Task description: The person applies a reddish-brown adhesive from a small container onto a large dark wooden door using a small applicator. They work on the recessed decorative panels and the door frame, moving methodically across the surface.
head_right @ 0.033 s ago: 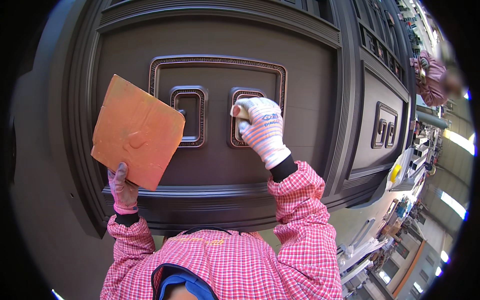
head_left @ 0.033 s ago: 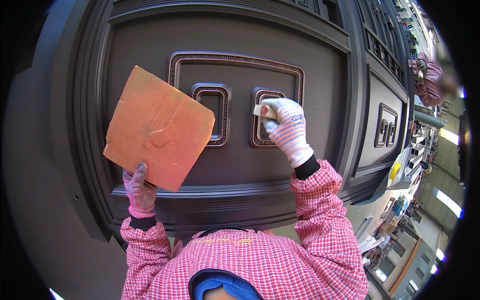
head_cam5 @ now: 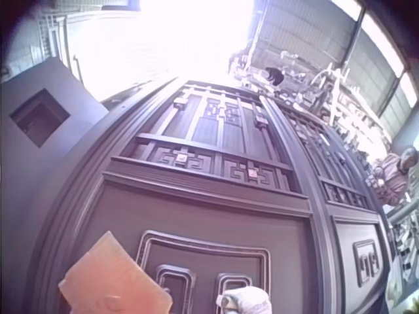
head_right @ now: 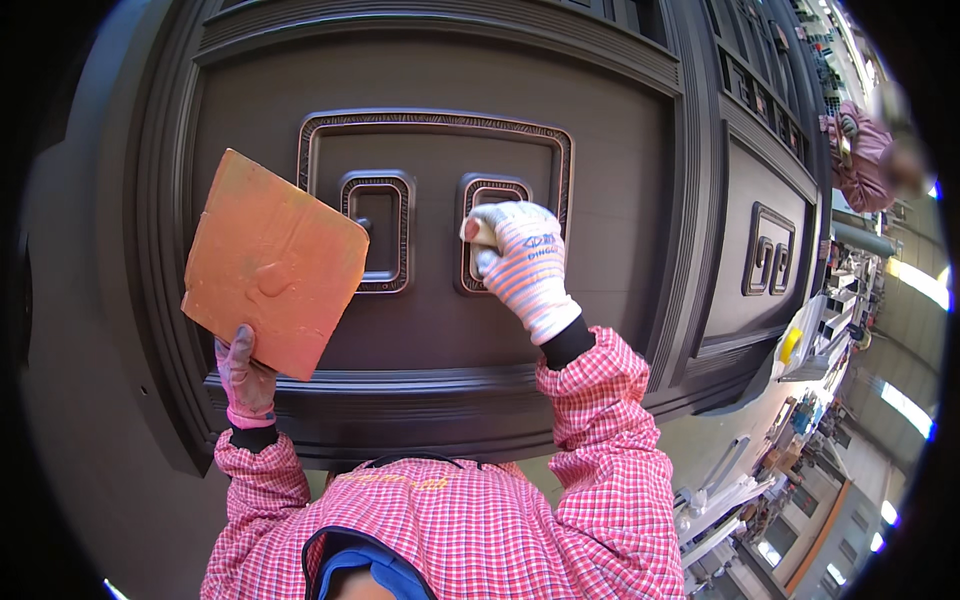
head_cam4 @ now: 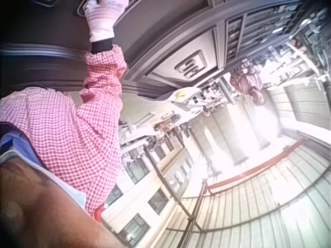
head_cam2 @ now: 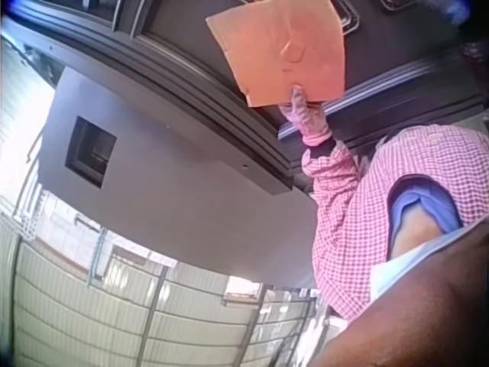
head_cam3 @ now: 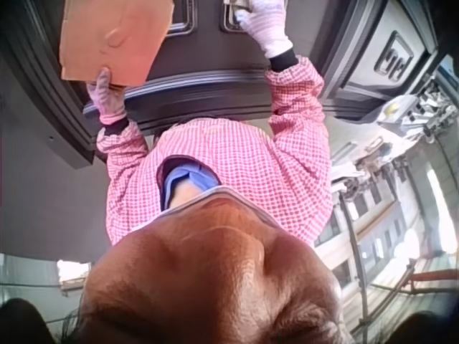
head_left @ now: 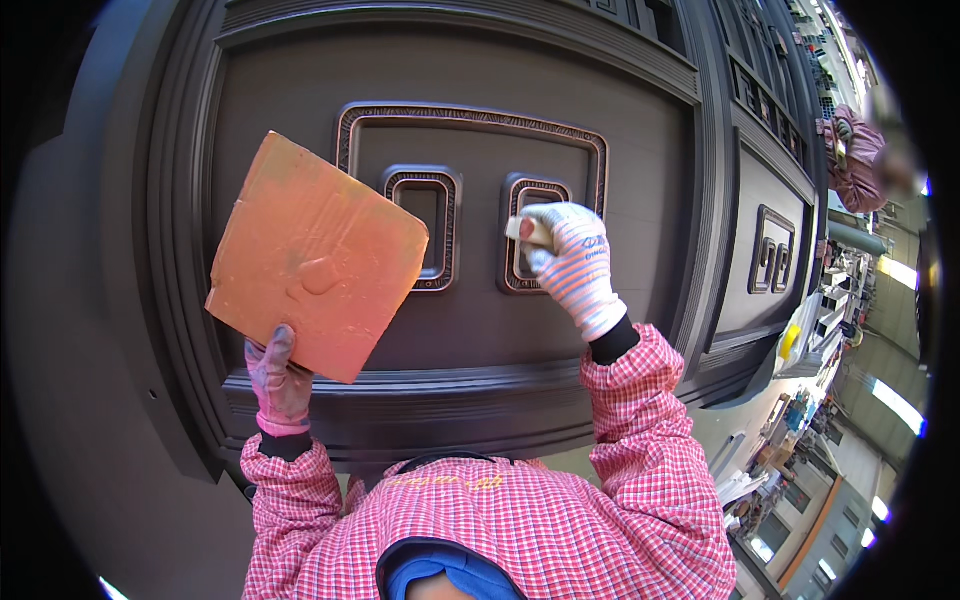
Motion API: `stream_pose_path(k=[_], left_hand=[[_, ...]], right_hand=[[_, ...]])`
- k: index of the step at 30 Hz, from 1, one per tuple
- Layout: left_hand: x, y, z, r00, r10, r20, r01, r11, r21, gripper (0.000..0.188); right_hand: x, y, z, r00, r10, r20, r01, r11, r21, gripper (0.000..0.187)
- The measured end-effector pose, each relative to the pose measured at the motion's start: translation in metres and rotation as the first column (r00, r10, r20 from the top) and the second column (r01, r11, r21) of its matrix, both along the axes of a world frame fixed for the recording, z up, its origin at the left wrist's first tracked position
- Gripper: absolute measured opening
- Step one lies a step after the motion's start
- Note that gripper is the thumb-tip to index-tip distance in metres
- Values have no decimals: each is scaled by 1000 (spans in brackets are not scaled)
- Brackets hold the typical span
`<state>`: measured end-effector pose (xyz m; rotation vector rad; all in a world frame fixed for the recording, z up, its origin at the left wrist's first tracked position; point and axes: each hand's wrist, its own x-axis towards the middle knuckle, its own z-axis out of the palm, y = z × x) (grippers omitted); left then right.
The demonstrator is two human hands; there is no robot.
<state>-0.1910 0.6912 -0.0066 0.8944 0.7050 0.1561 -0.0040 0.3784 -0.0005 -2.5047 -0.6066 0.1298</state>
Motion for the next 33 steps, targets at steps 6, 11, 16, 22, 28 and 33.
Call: stream_pose_path(k=[6,11,16,22,28,33], left_hand=[[-4,0,0,1000,13,8,-13,1000,3,59],[-4,-2,3,1000,3,12,-3,1000,-6,60],[-9,-1,1,1000,16,8,-16,1000,9,59],[-9,-5,7,1000,-5,18,6,1000,-29,57],[-15,-8,2,1000,-21,17,22,999,-48,57],[-19,-21,0,994,-82,67,90,987,-132,56]], right_hand=[[-18,-6,4,998,-36,-43,38,998,59,30],[-19,-3,3,999,-39,-16,39,999,-5,30],[-41,-10,6,998,13,-57,-13,1000,-2,25],[-44,-10,11,997,-55,54,52,997,65,26],[-51,2,35,986,-152,-67,166,930,328,29],[-61,37,58,990,-69,-122,112,916,386,31]])
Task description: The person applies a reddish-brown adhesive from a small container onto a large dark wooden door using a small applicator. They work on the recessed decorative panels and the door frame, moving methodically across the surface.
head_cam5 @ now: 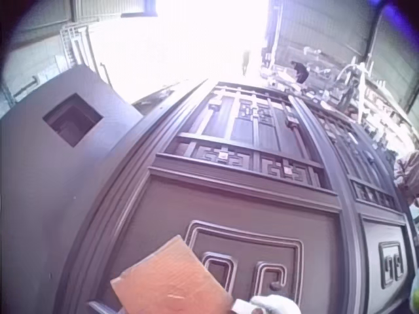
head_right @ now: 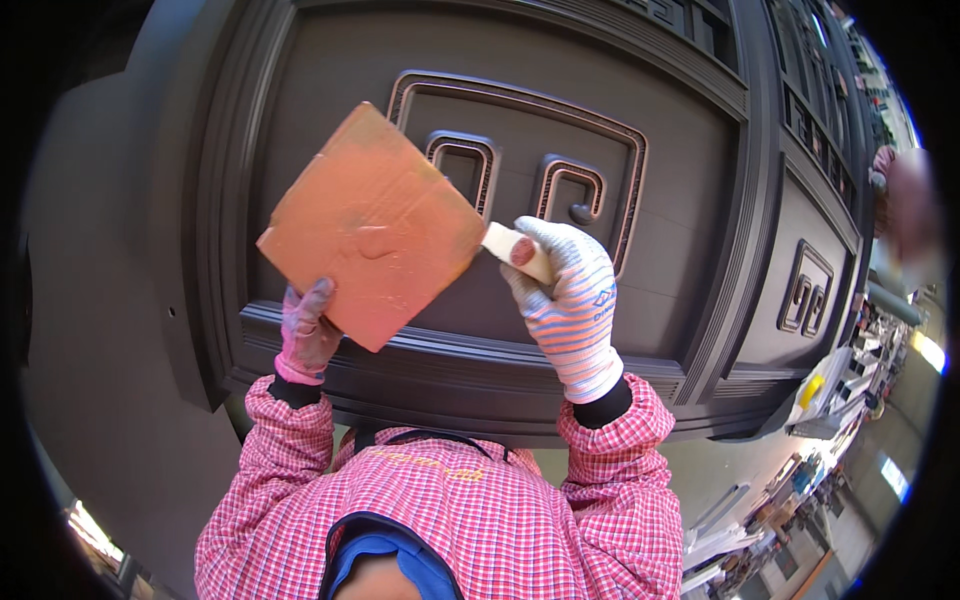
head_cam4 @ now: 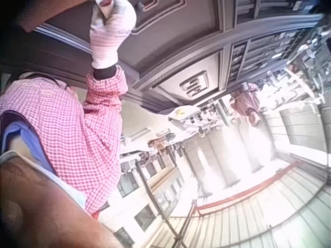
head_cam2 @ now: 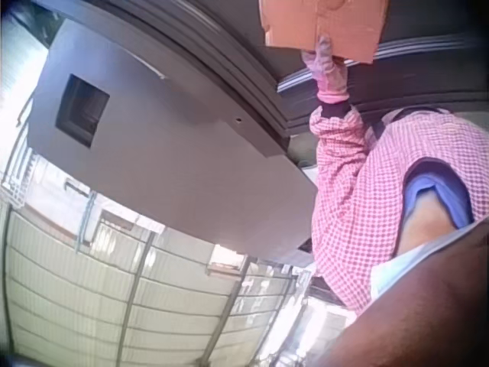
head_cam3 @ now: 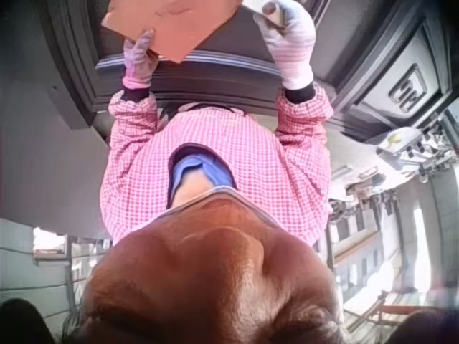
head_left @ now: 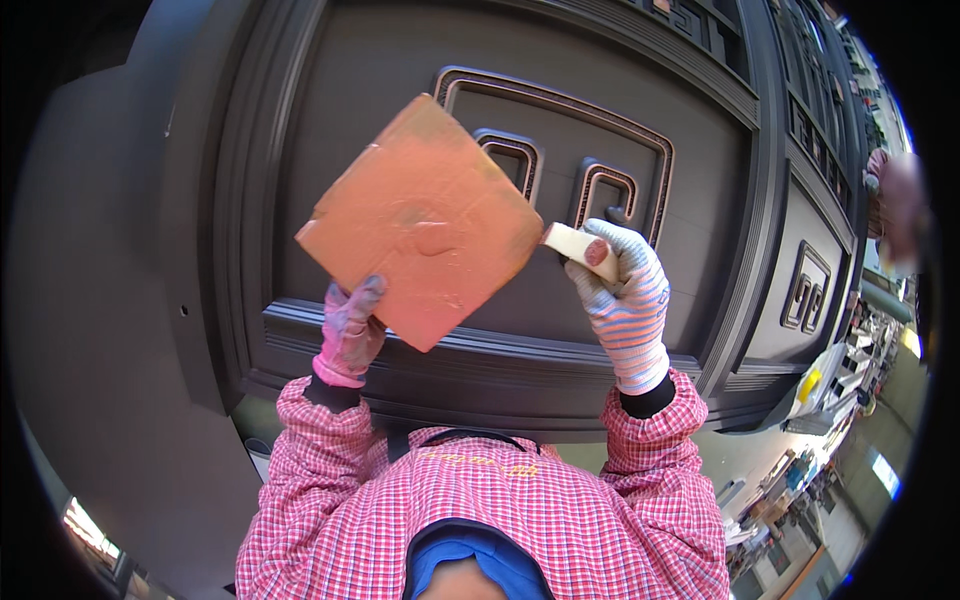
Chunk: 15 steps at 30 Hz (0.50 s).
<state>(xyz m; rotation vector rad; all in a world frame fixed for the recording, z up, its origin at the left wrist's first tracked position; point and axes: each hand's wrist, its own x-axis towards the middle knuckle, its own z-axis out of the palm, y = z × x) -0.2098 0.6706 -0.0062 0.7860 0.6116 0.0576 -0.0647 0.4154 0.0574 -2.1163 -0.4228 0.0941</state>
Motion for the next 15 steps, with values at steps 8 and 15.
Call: stream_pose_path(k=[8,15], left_hand=[[-8,-13,14,999,-46,13,47,998,-42,59],[-23,-3,14,1000,-12,14,12,1000,-6,53]], right_hand=[[-7,55,17,876,429,221,-398,901,-172,38],[-17,71,27,863,463,200,-388,863,-323,22]])
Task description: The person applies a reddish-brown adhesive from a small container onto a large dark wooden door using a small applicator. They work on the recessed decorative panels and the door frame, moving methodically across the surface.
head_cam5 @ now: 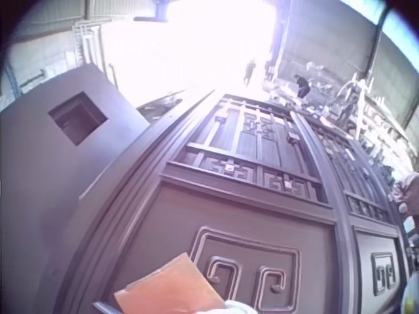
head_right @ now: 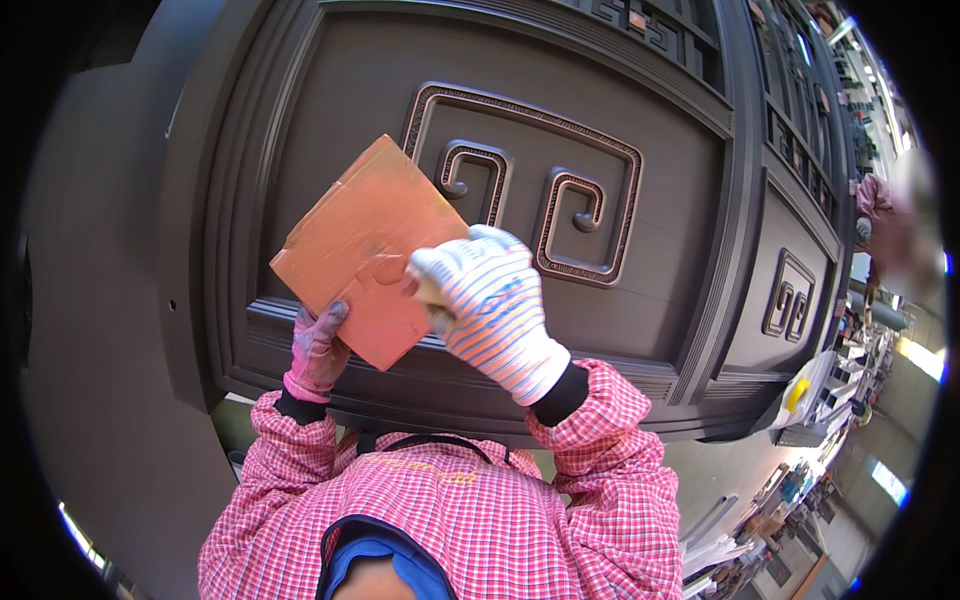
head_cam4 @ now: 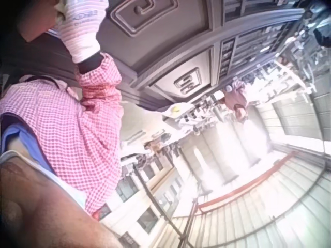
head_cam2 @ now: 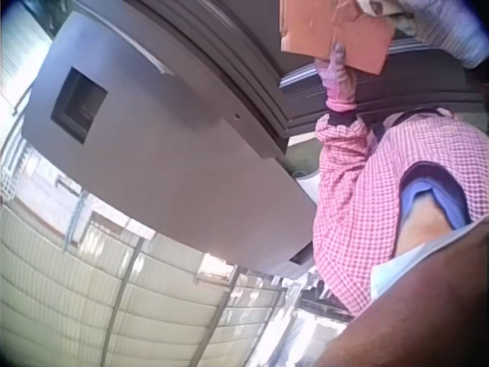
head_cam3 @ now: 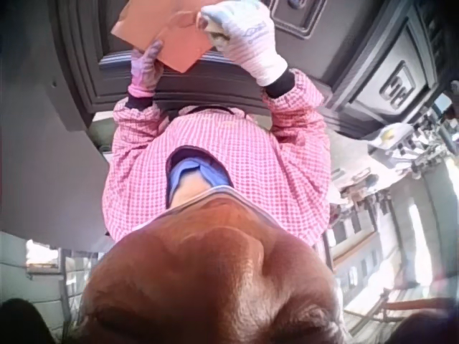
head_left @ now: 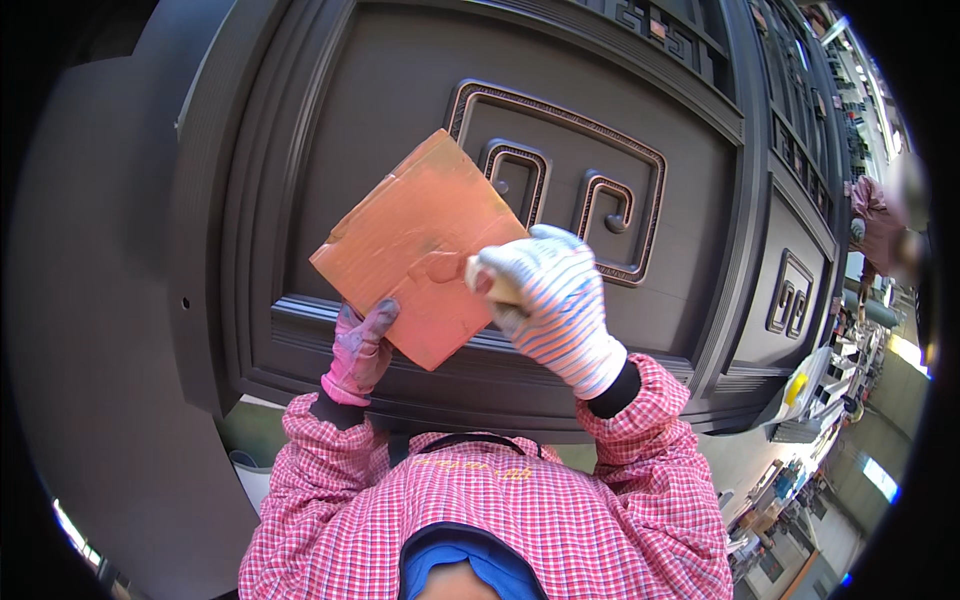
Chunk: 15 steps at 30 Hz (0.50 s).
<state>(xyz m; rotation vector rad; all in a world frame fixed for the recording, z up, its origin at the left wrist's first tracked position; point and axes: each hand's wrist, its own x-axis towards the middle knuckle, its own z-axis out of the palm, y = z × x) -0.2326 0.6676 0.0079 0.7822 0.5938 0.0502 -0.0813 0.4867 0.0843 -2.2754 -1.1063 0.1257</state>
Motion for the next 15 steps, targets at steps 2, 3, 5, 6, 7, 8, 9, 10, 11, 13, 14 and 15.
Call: stream_pose_path(k=[2,3,5,6,7,8,9,10,11,13,14,15], left_hand=[[-3,8,-8,999,-31,-6,31,999,-21,53],[-5,15,-11,999,-46,-10,46,998,-30,53],[-8,29,-14,1000,-17,-2,17,1000,-9,53],[-12,38,-16,1000,0,1,0,1000,1,54],[-16,47,-21,999,27,-17,-27,1000,-1,53],[-18,57,-23,998,38,-40,-37,999,23,53],[-16,65,-24,998,42,-56,-40,998,40,53],[-14,72,-21,999,35,-41,-33,998,58,54],[-12,79,-17,998,41,-43,-38,998,54,52],[-8,90,-13,997,53,-49,-51,998,49,50],[-8,95,-17,996,66,-53,-63,996,55,51],[-7,96,-18,996,76,-57,-72,996,58,51]], right_hand=[[-3,-2,-8,999,49,16,-48,999,-13,41],[3,-6,-10,1000,6,21,-6,1000,13,37],[19,-16,-7,992,-122,35,120,992,48,31],[25,-19,-12,965,-261,33,255,957,136,25],[34,-31,-28,931,-364,-27,363,913,186,22],[41,-39,-35,890,-428,-160,452,875,172,23],[49,-47,-50,848,-484,-215,523,829,199,26],[57,-52,-65,851,-505,-147,523,839,150,28],[64,-52,-74,851,-519,-81,525,845,102,30],[76,-47,-87,841,-530,-108,536,843,38,31],[80,-44,-91,835,-536,-123,541,841,6,32],[84,-41,-92,825,-546,-146,549,836,-19,33]])
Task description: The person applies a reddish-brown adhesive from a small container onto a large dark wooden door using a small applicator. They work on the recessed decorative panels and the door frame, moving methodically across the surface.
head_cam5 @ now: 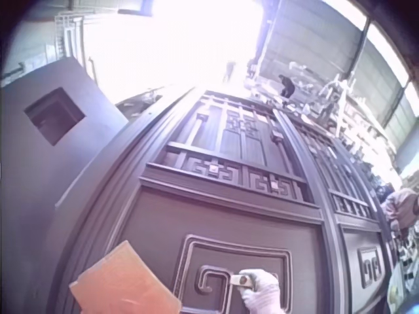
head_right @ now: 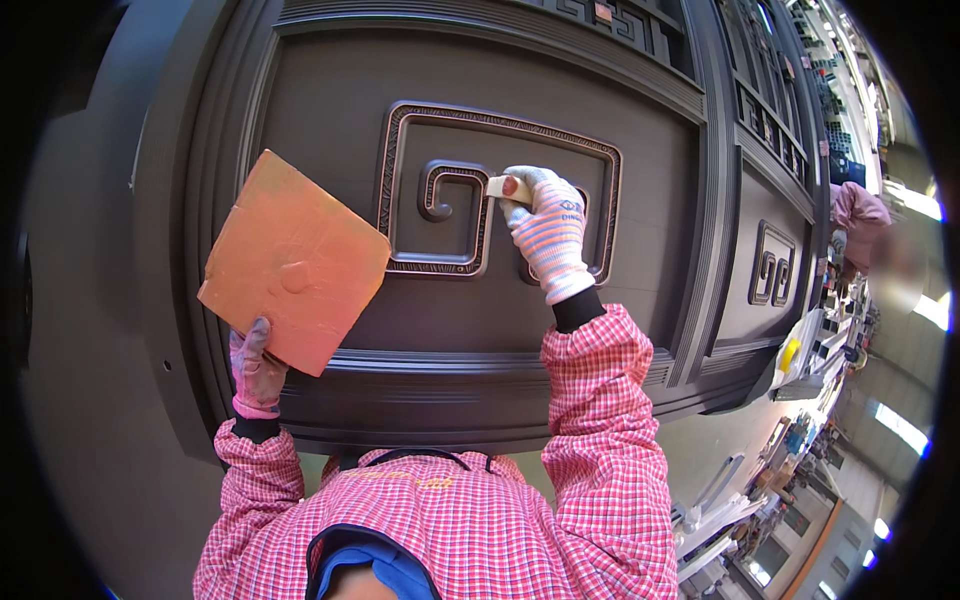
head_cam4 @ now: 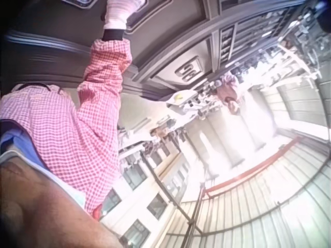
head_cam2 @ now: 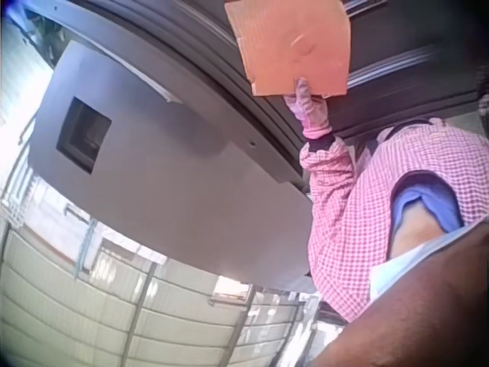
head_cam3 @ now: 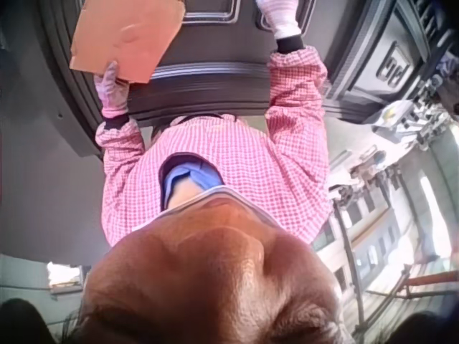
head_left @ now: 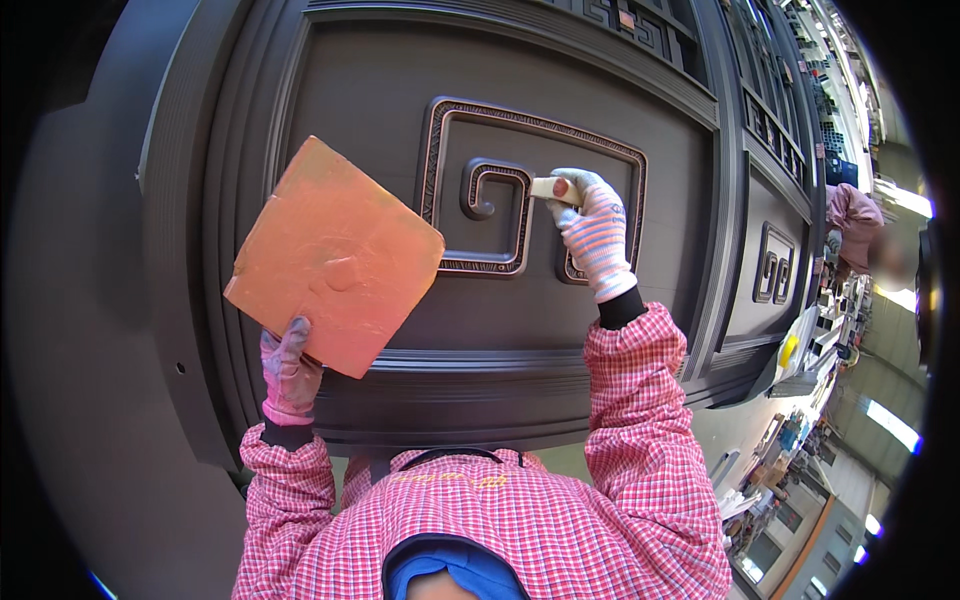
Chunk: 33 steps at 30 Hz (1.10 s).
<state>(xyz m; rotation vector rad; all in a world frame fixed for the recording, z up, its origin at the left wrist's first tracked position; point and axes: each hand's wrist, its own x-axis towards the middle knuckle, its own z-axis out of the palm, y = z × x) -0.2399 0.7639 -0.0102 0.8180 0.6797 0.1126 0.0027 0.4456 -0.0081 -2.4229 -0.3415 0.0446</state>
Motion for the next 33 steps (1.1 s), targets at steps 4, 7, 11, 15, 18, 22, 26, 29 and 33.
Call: stream_pose_path(k=[4,7,11,15,18,22,26,29,33], left_hand=[[10,2,2,1000,26,-13,-26,1000,13,53],[17,1,4,999,32,-18,-32,999,7,54],[17,2,-3,998,55,-43,-54,998,39,56],[20,2,-2,999,29,-30,-29,999,23,58],[21,1,-3,999,24,-24,-23,999,40,57],[19,2,-5,999,37,-31,-35,997,63,57],[21,2,-2,999,41,-30,-39,997,69,58],[19,4,-6,999,47,-26,-45,997,63,58],[21,3,-1,997,64,-41,-61,997,56,60]], right_hand=[[9,9,-2,999,-6,-54,4,999,-32,33],[7,10,-4,999,28,-36,-29,999,-35,31],[-8,4,4,987,153,-44,-157,983,-100,30],[-6,3,11,994,111,-3,-111,990,-88,30],[7,5,7,997,76,4,-76,995,-63,30],[5,7,4,995,98,-35,-100,991,-91,27],[-20,2,5,983,180,-38,-183,979,-92,27],[-34,1,14,980,151,-133,-161,984,-70,29],[-17,5,19,995,94,-46,-96,994,-45,28]])
